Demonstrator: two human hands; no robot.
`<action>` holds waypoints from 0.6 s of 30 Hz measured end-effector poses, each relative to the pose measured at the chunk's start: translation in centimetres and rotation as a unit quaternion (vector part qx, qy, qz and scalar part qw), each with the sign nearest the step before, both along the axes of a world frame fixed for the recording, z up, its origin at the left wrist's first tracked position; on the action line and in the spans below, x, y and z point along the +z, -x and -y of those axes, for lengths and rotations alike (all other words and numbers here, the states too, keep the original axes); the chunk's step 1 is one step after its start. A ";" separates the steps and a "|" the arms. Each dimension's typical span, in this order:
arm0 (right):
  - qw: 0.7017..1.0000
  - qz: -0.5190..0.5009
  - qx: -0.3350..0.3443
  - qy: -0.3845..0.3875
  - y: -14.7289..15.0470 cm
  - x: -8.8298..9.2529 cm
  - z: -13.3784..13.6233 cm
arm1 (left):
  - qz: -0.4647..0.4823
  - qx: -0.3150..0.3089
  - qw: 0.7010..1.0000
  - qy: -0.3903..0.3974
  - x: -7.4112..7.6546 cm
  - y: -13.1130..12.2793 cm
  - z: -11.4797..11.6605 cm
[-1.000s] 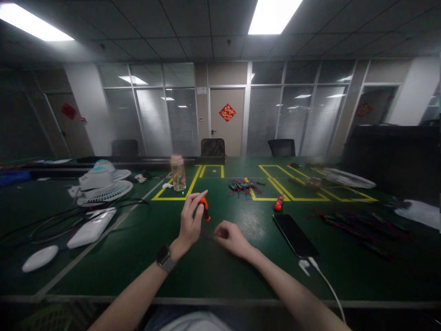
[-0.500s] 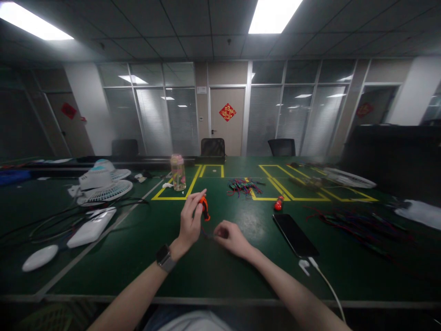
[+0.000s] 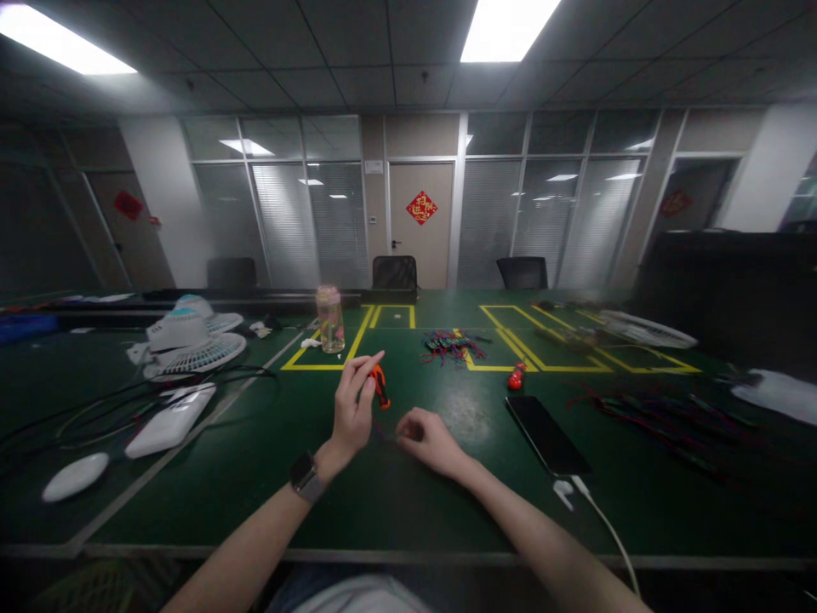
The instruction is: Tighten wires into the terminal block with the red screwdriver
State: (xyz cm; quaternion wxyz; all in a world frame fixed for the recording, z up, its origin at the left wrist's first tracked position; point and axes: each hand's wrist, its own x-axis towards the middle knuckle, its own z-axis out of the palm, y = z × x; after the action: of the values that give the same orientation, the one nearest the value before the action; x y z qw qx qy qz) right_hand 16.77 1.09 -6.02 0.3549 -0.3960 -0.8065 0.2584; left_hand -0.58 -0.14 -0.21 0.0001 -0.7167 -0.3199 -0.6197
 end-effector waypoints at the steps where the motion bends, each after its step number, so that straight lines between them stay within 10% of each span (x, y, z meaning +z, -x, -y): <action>1: 1.000 -0.001 0.002 -0.001 0.0 -0.1 0.0 | 0.001 -0.005 1.000 0.000 0.0 0.0 0.0; 18: 1.000 -0.005 0.002 -0.002 -0.1 -0.3 -0.2 | 0.004 0.015 1.000 -0.010 0.1 -0.1 0.1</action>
State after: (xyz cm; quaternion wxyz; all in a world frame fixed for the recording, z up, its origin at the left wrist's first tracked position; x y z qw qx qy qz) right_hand 16.87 1.28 -6.36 0.3589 -0.3923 -0.8062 0.2593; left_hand -0.46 -0.21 -0.09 0.0157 -0.7096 -0.3241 -0.6255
